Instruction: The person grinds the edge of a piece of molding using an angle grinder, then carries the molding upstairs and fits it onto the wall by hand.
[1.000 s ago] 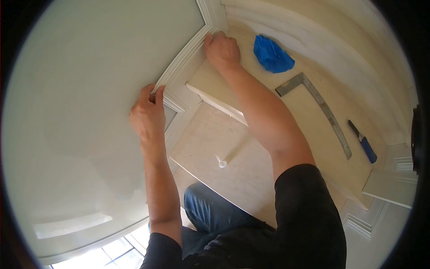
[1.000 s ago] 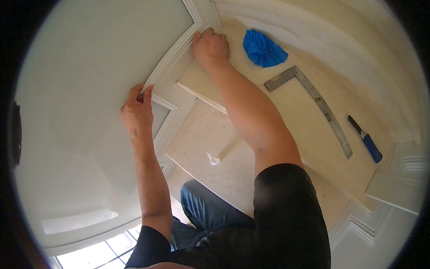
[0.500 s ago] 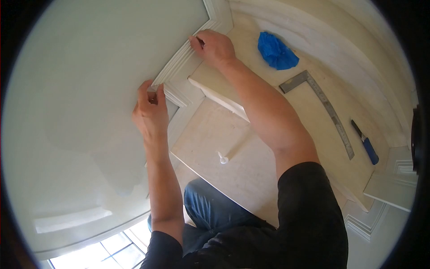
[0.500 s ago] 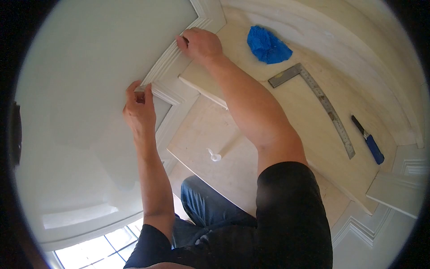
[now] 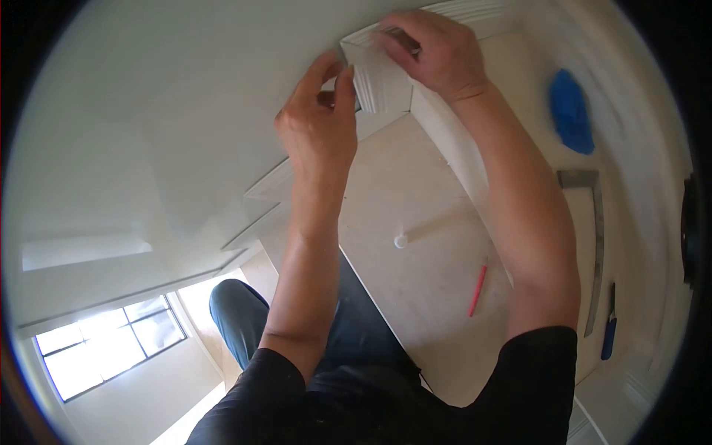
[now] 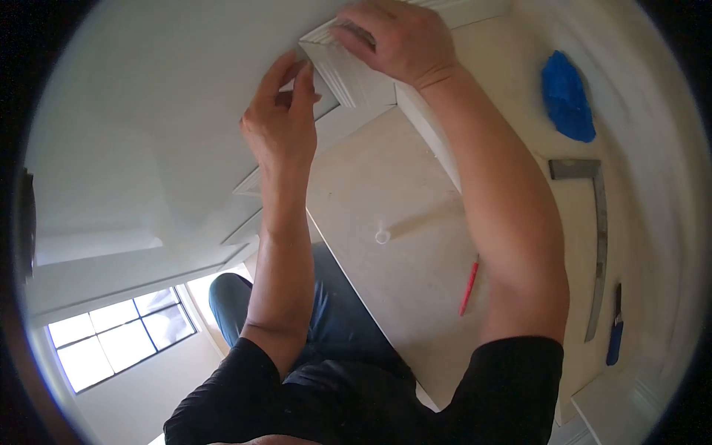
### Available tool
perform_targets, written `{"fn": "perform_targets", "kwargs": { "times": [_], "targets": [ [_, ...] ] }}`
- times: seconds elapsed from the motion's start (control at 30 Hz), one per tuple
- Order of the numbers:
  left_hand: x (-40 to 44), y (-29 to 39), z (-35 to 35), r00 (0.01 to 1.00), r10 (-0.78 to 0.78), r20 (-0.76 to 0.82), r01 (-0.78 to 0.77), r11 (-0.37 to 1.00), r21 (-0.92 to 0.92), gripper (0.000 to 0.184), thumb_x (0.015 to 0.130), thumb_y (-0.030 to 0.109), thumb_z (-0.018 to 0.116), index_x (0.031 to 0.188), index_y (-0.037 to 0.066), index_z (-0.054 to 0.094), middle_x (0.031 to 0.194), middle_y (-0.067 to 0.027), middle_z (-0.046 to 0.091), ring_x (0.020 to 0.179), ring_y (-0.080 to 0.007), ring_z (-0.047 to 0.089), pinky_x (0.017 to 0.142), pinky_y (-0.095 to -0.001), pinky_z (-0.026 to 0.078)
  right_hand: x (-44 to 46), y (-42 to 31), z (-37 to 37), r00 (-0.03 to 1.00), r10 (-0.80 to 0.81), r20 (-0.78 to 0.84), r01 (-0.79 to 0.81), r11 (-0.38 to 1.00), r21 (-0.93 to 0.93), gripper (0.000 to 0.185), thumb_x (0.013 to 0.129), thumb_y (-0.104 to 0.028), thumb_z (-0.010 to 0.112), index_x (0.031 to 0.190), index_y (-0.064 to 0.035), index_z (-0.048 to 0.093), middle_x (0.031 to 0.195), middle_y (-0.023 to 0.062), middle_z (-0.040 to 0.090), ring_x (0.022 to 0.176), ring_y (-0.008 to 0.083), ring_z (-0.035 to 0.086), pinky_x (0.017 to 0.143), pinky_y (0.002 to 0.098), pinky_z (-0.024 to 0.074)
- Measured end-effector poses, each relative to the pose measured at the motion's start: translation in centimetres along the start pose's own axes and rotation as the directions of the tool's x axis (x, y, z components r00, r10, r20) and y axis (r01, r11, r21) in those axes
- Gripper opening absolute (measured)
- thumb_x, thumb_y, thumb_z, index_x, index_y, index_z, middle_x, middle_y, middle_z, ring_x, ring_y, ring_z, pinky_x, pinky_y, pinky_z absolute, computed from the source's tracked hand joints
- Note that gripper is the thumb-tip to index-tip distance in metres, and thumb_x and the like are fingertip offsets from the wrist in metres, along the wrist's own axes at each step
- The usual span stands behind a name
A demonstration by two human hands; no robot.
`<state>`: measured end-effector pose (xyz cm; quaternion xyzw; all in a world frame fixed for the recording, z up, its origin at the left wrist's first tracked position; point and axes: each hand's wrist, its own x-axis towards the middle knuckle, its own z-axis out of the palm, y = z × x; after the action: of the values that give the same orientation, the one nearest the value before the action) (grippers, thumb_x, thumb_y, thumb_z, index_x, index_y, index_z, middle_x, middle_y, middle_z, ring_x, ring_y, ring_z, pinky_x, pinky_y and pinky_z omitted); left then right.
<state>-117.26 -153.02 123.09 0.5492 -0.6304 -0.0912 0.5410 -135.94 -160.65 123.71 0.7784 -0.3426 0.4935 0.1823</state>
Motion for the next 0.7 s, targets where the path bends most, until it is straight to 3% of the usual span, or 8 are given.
{"fn": "perform_targets", "kwargs": {
  "times": [0.03, 0.13, 0.23, 0.33, 0.4, 0.47, 0.53, 0.7],
  "targets": [
    [0.3, 0.0, 0.3, 1.000, 0.027, -0.015, -0.027, 1.000, 0.007, 0.023, 0.092, 0.016, 0.074, 0.112, 0.005, 0.074, 0.093, -0.0087, 0.078, 0.067, -0.0206, 0.074, 0.064, -0.0325, 0.057, 0.0, -0.1, -0.2, 1.000, 0.014, 0.023, -0.014, 1.000, -0.006, 0.025, 0.085, -0.029, 0.085, 0.097, -0.0119, 0.071, 0.073, 0.0014, 0.069, 0.060, 0.0174, 0.067, 0.056, 0.0310, 0.0550],
    [0.5, -0.4, 0.7, 0.994, 0.101, -0.034, -0.099, 0.993, 0.061, 0.024, 0.094, 0.016, 0.073, 0.115, 0.005, 0.075, 0.094, -0.0060, 0.078, 0.071, -0.0189, 0.076, 0.064, -0.0300, 0.057, -0.2, 0.3, -1.0, 0.936, 0.088, 0.340, -0.070, 0.995, -0.066, 0.030, 0.093, -0.020, 0.073, 0.118, -0.0050, 0.066, 0.106, 0.0136, 0.073, 0.094, 0.0278, 0.074, 0.078, 0.0369, 0.0597],
    [-0.2, 0.5, 0.9, 0.991, 0.131, 0.039, -0.135, 0.984, 0.112, 0.035, 0.094, 0.010, 0.070, 0.128, 0.002, 0.068, 0.108, -0.0114, 0.072, 0.085, -0.0222, 0.076, 0.073, -0.0321, 0.058, 0.1, 0.6, 0.1, 0.995, -0.103, -0.001, 0.103, 0.994, 0.027, 0.022, 0.090, -0.025, 0.077, 0.097, -0.0075, 0.066, 0.072, 0.0073, 0.068, 0.062, 0.0255, 0.068, 0.055, 0.0346, 0.0536],
    [-0.4, 2.4, 0.3, 0.980, 0.019, 0.198, -0.050, 0.987, 0.151, 0.053, 0.093, -0.004, 0.059, 0.144, -0.008, 0.047, 0.129, -0.0255, 0.057, 0.108, -0.0336, 0.066, 0.081, -0.0415, 0.057, 0.0, 0.7, -0.1, 0.997, -0.067, 0.038, 0.063, 0.993, 0.101, 0.019, 0.090, -0.021, 0.076, 0.101, -0.0079, 0.066, 0.078, 0.0099, 0.070, 0.067, 0.0261, 0.070, 0.059, 0.0343, 0.0556],
    [-0.9, 1.7, 0.8, 0.969, 0.127, 0.213, -0.165, 0.971, 0.173, 0.062, 0.091, -0.012, 0.054, 0.151, -0.011, 0.037, 0.134, -0.0303, 0.050, 0.115, -0.0384, 0.061, 0.080, -0.0436, 0.057, -0.1, 1.0, 0.3, 0.998, -0.067, 0.013, 0.066, 0.995, 0.074, 0.018, 0.088, -0.018, 0.075, 0.100, -0.0088, 0.066, 0.077, 0.0094, 0.069, 0.066, 0.0260, 0.069, 0.058, 0.0343, 0.0548],
    [-2.0, -0.7, 2.0, 0.888, 0.444, 0.124, -0.460, 0.865, 0.199, 0.068, 0.089, -0.016, 0.053, 0.153, -0.010, 0.035, 0.128, -0.0290, 0.049, 0.111, -0.0388, 0.060, 0.075, -0.0401, 0.058, -0.1, 1.1, 0.4, 0.995, -0.098, -0.011, 0.098, 0.994, 0.036, 0.016, 0.087, -0.017, 0.074, 0.099, -0.0096, 0.065, 0.075, 0.0084, 0.068, 0.065, 0.0254, 0.068, 0.058, 0.0342, 0.0539],
    [-2.1, -1.5, 2.3, 0.869, 0.478, 0.127, -0.495, 0.839, 0.226, 0.070, 0.088, -0.017, 0.054, 0.155, -0.009, 0.034, 0.127, -0.0290, 0.048, 0.109, -0.0387, 0.060, 0.075, -0.0406, 0.057, 0.0, 1.2, 0.1, 0.986, -0.164, -0.029, 0.164, 0.986, -0.025, 0.016, 0.086, -0.015, 0.074, 0.098, -0.0104, 0.065, 0.074, 0.0070, 0.067, 0.063, 0.0244, 0.068, 0.057, 0.0341, 0.0529],
    [-1.9, -3.1, 2.4, 0.828, 0.546, 0.125, -0.558, 0.787, 0.263, 0.075, 0.087, -0.017, 0.054, 0.158, -0.006, 0.031, 0.124, -0.0286, 0.046, 0.103, -0.0379, 0.059, 0.074, -0.0416, 0.057, 0.2, 0.9, -0.1, 0.992, -0.130, 0.000, 0.130, 0.991, -0.013, 0.014, 0.086, -0.015, 0.073, 0.096, -0.0110, 0.064, 0.071, 0.0051, 0.065, 0.059, 0.0213, 0.064, 0.054, 0.0330, 0.0506]
  ]
}}
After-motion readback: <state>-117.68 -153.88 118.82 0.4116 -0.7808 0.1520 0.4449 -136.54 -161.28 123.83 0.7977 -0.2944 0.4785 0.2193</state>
